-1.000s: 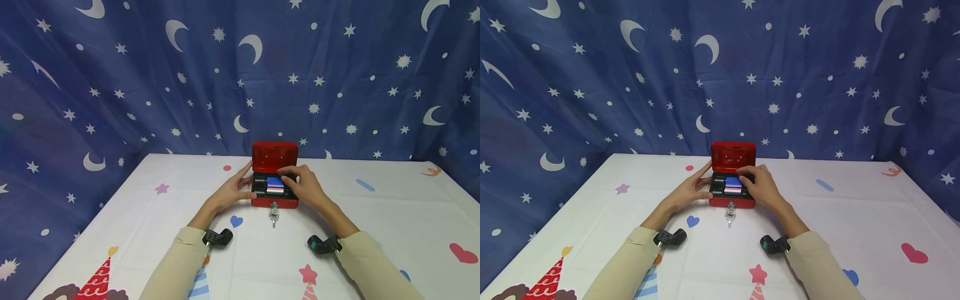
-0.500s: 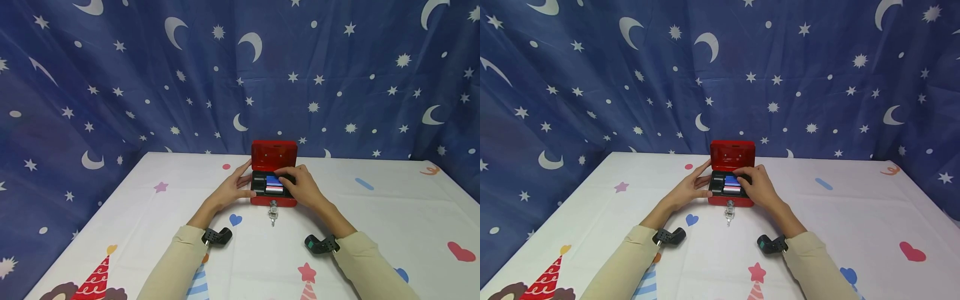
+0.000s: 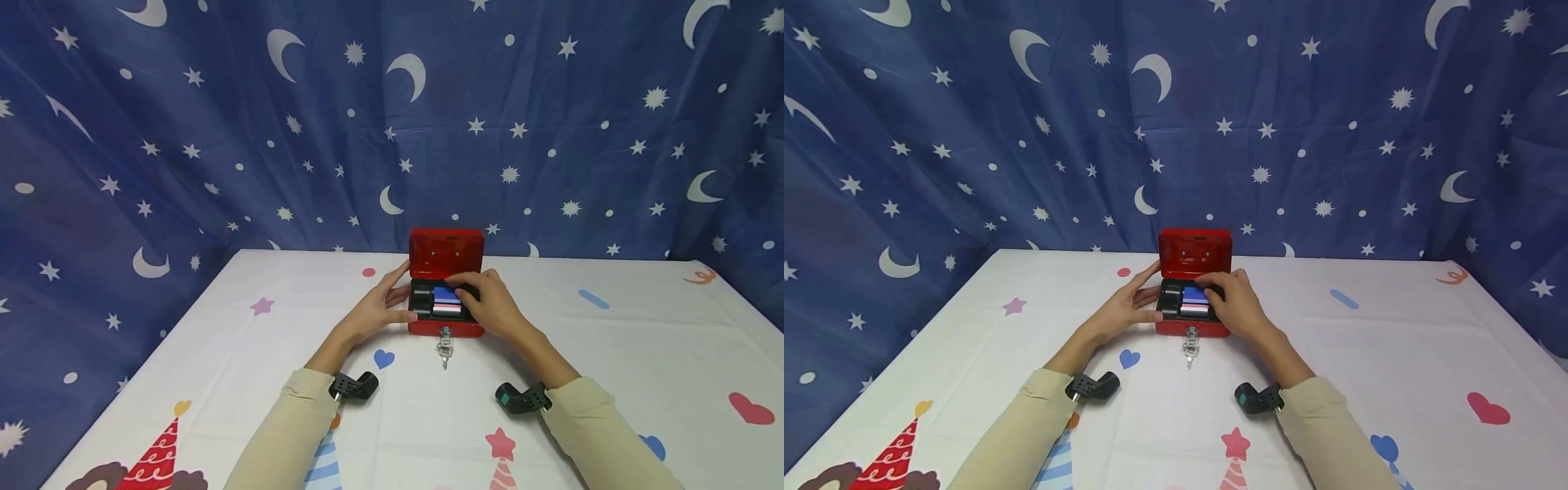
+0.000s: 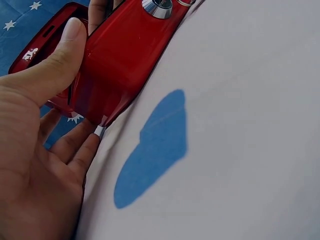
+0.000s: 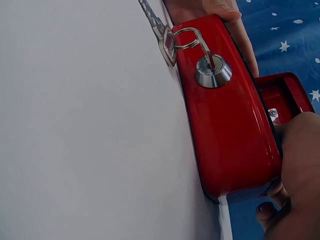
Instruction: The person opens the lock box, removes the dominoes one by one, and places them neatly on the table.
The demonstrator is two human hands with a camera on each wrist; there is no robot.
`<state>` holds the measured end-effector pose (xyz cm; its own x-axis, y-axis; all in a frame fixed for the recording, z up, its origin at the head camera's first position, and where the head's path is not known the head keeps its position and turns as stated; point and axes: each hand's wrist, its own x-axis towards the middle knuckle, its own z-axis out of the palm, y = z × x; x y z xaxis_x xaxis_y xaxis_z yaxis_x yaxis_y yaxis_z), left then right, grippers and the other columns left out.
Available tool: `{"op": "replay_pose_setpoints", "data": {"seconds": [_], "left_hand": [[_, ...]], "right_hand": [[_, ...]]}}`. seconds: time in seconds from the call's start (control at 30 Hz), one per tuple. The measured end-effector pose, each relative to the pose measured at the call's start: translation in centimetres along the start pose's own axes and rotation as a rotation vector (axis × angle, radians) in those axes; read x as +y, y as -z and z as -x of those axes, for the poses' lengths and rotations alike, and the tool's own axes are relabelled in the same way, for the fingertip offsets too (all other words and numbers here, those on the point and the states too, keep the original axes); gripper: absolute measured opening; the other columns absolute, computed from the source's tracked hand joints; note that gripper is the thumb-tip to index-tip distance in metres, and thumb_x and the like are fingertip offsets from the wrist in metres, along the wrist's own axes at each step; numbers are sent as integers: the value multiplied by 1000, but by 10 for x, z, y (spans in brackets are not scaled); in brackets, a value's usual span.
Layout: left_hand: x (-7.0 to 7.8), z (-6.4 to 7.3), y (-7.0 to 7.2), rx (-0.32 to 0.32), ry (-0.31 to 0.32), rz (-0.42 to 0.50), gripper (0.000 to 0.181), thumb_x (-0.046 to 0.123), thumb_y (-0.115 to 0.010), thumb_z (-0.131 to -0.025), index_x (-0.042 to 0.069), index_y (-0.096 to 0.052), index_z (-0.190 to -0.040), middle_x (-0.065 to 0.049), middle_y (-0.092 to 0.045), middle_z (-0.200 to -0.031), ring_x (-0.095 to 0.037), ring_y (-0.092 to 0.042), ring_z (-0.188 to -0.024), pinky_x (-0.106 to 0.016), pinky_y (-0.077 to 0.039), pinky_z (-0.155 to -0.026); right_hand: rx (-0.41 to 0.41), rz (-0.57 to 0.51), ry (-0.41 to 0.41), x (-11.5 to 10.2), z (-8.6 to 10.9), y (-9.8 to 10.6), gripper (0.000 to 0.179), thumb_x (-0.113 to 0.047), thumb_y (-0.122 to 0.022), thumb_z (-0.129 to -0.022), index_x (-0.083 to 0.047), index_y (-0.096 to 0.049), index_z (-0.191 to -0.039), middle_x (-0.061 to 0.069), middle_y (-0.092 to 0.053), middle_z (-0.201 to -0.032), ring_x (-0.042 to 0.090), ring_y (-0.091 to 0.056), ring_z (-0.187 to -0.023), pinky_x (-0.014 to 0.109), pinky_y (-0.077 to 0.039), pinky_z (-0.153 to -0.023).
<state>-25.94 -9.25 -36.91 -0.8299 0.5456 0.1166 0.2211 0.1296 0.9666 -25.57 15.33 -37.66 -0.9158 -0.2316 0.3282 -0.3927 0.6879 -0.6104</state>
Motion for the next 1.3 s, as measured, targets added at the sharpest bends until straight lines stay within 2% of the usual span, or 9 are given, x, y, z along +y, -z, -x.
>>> {"op": "replay_pose_setpoints", "data": {"seconds": [0.27, 0.5, 0.73, 0.9, 1.0, 1.13, 1.23, 1.3], "left_hand": [[0, 1, 0, -9, 14, 9, 96, 3, -73, -81, 23, -15, -155, -9, -12, -158, -32, -34, -136, -45, -30, -109], [-2, 0, 1, -17, 24, -1, 96, 3, -73, -82, 22, -14, -155, -14, -11, -158, -33, -33, -136, -45, -31, -109], [-26, -11, 5, -2, 8, 6, 99, 2, -74, -80, 28, -15, -154, -10, -12, -158, -31, -34, -136, -44, -31, -109], [-32, -13, 5, 18, -15, -7, 97, 5, -76, -79, 36, -19, -152, -5, -16, -157, -27, -38, -134, -40, -34, -108], [-32, -12, 4, 27, -22, -12, 97, 7, -77, -79, 40, -22, -151, -1, -18, -156, -24, -40, -133, -38, -35, -107], [-30, -11, 4, 40, -11, -22, 96, 7, -78, -78, 41, -23, -150, 3, -19, -155, -21, -41, -132, -35, -36, -106], [-29, -10, 3, 43, -10, -29, 96, 8, -78, -78, 40, -24, -151, 2, -20, -155, -21, -42, -132, -35, -37, -106], [-21, -7, 3, 31, -3, -21, 96, 6, -77, -79, 35, -22, -152, -1, -18, -156, -24, -40, -133, -38, -35, -107]], "right_hand": [[2, -43, -8, 1, 1, -2, 30, -7, -60, -93, -12, -66, -122, 13, -58, -105, 27, -45, -96, 42, -46, -78], [34, -67, 51, 3, 0, -2, 28, -3, -60, -92, -12, -69, -116, 8, -64, -105, 25, -45, -94, 40, -43, -77], [47, -79, 87, 3, 0, -1, 27, 0, -61, -91, -13, -71, -112, 5, -67, -101, 23, -46, -90, 38, -42, -73], [65, -71, 89, 2, -1, 1, 27, 0, -61, -90, -13, -71, -112, 6, -67, -106, 23, -47, -93, 41, -43, -78], [67, -63, 68, 2, -1, 1, 26, -1, -61, -91, -11, -71, -113, 8, -66, -108, 25, -46, -95, 42, -43, -80], [25, -13, 36, 2, -1, 0, 26, -5, -60, -93, -11, -70, -116, 10, -63, -102, 25, -44, -92, 38, -43, -74], [-4, 37, 44, 1, -2, -1, 27, -6, -59, -94, -12, -70, -117, 9, -62, -99, 23, -43, -90, 35, -44, -70], [-21, 52, 55, 1, -2, -1, 28, -6, -58, -94, -13, -69, -118, 8, -62, -99, 23, -43, -90, 35, -44, -70]]}}
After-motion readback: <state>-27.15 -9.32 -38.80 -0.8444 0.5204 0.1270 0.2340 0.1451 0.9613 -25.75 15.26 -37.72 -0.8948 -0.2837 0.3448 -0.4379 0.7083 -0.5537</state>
